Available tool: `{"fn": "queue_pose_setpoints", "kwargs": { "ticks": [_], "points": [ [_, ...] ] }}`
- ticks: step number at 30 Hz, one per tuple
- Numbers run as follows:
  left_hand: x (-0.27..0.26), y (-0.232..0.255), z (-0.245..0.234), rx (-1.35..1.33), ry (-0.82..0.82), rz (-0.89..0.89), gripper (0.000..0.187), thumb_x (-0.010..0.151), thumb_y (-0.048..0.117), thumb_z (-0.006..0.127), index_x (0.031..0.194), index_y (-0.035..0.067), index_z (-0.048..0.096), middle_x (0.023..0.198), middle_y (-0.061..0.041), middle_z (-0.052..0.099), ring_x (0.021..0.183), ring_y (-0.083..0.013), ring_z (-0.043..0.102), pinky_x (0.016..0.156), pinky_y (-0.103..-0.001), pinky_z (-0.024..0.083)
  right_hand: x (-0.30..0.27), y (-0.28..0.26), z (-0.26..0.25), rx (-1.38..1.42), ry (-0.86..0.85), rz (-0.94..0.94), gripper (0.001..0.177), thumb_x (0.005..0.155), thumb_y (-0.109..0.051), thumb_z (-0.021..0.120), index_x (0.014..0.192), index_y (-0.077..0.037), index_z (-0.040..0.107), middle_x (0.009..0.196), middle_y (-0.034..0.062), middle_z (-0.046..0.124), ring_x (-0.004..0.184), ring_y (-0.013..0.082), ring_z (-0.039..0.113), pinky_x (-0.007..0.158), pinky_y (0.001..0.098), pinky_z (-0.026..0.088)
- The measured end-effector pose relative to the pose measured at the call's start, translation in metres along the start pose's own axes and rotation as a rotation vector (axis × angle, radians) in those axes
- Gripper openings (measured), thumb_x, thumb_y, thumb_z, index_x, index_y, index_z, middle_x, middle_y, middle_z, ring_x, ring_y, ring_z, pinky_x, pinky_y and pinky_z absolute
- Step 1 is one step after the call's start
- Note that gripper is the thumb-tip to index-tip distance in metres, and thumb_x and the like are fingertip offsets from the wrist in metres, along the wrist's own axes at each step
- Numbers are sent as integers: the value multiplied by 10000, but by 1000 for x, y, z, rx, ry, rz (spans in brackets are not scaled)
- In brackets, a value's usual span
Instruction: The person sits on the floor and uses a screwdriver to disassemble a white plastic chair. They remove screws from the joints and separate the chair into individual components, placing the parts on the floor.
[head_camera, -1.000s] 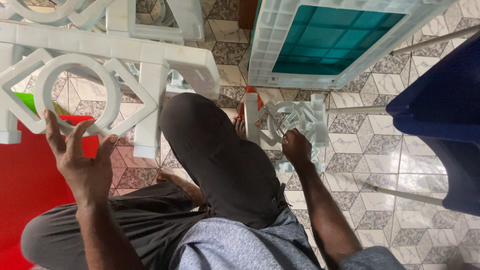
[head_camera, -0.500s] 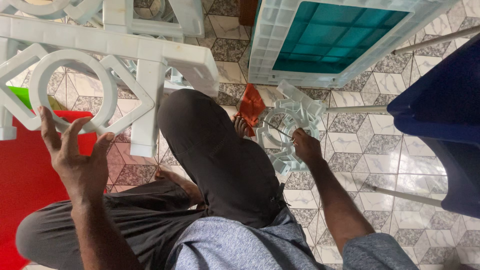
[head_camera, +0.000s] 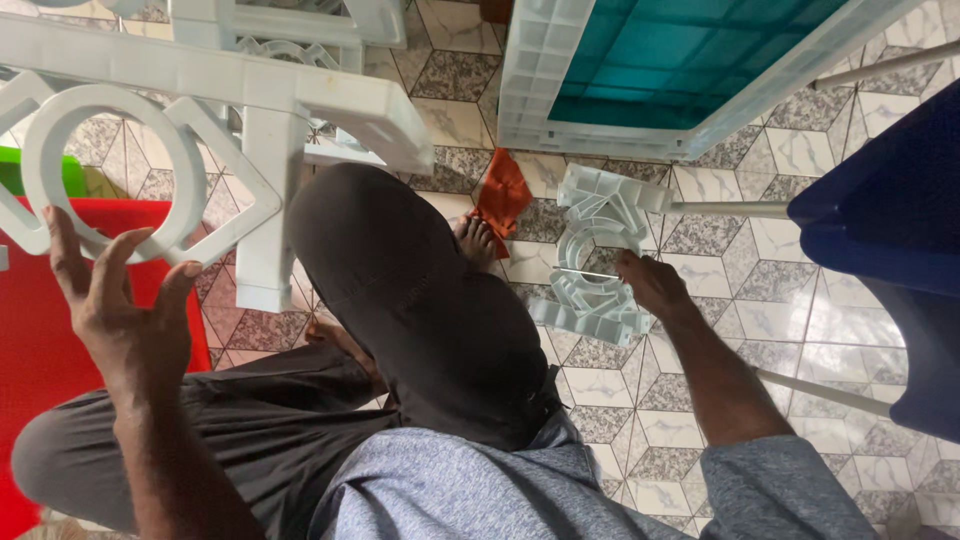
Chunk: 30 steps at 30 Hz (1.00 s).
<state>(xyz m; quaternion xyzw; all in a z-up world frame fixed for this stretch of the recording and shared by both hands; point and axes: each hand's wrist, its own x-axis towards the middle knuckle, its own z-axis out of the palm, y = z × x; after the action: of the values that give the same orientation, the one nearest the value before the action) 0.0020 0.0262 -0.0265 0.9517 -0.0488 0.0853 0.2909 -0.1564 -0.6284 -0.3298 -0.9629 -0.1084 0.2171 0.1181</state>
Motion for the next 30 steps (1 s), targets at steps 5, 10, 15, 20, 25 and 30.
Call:
{"fn": "queue_pose_setpoints", "kwargs": {
  "ticks": [5,10,15,20,25,30],
  "points": [
    [-1,5,0,-30,-14,-31,409,978,-44,863,1313,-8,631,1787,-203,155,1634,-366,241,1272,-400,419,-6,24,26,4,228,-117,525,711,46,630,1215,-91,576,1125,71,616,885,307,683,735,449,596],
    [-2,7,1,-52,-18,-59,391,974,-44,834,1303,-21,624,1780,-214,155,1666,-378,229,1274,-410,411,-10,38,33,-102,-93,-21,313,824,-37,647,1110,-143,576,1083,29,592,915,248,667,771,385,586],
    [-5,5,-1,122,-51,-39,357,1039,3,840,1319,-29,621,1792,-214,139,1635,-363,239,1263,-397,425,-6,42,39,-158,-37,-56,250,819,-48,658,1048,-126,594,1137,35,593,883,250,669,728,383,590],
    [-6,5,-3,129,-56,-59,362,1030,26,828,1319,-22,616,1784,-219,142,1631,-354,272,1247,-389,432,-4,45,53,-187,-10,-62,282,823,-51,660,1093,-110,608,1189,53,599,881,246,673,712,379,590],
    [-4,6,0,171,-54,-41,373,1012,29,842,1311,-24,625,1780,-231,149,1636,-368,250,1248,-389,425,-7,47,56,-212,-28,-39,325,829,-38,646,1147,-99,613,1252,79,601,901,264,698,706,395,603],
    [-3,11,0,125,-28,-29,364,1004,26,846,1296,-17,633,1774,-228,161,1665,-389,239,1278,-413,390,-5,33,42,-217,-38,8,371,835,-26,632,1200,-88,617,1314,105,603,921,281,723,700,411,617]
  ]
}}
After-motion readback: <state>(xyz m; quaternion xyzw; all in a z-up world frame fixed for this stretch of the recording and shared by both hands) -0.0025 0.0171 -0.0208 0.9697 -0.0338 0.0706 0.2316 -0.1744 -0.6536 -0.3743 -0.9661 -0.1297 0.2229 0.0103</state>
